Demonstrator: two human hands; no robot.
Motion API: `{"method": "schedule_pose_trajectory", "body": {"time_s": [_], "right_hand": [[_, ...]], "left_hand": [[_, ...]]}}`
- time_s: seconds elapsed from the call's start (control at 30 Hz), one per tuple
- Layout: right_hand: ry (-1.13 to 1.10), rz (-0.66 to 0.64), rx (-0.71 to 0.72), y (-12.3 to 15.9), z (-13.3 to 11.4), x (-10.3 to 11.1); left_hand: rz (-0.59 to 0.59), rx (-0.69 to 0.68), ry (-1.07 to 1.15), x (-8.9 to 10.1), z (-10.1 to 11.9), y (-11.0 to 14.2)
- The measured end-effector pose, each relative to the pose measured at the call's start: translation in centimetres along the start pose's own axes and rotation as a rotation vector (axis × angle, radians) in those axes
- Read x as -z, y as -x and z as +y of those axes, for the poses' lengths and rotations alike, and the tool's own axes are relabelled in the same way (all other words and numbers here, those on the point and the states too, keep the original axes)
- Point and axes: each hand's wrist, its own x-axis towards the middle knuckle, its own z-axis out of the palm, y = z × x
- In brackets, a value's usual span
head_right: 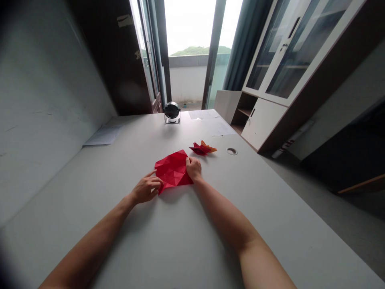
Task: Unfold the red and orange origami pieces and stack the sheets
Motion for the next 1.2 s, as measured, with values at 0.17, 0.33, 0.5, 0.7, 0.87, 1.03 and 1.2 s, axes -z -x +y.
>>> {"method": "schedule_pose_trajectory", "body": {"time_s": [0.17, 0.33, 0.5, 0.7, 0.87, 1.03, 1.2], "right_hand": [[0.127, -0.067, 0.063, 0.8, -0.9, -0.1], [0.147, -0.175, 0.172, 2.3, -2.4, -0.4], [0.078, -0.227, 0.261, 2.9, -3.0, -1.0], [-0.031, -0.094, 0.201, 0.6, -0.8, -0.4], [0.105, 0.239, 0.154, -2.6, 2.2, 1.8], [0.239, 0.358, 0.009, -4.9, 4.3, 3.0], [0.259, 0.33, -0.099, -5.8, 5.4, 2.8]], "left_hand": [[-0.017, 0.204, -0.045, -0.5, 0.2, -0.3], [0.013, 0.361, -0.109, -2.1, 1.3, -0.8], [-0.085, 0.42, -0.151, -4.3, 0.3, -0.6], [-0.036, 0.64, -0.177, -2.5, -7.3, 2.0], [0.026, 0.891, -0.302, 0.7, -11.3, 4.8], [0.204, 0.768, -0.414, 1.1, -9.7, 3.9], [0.126, 0.775, -0.394, 0.4, -9.3, 3.4]]}}
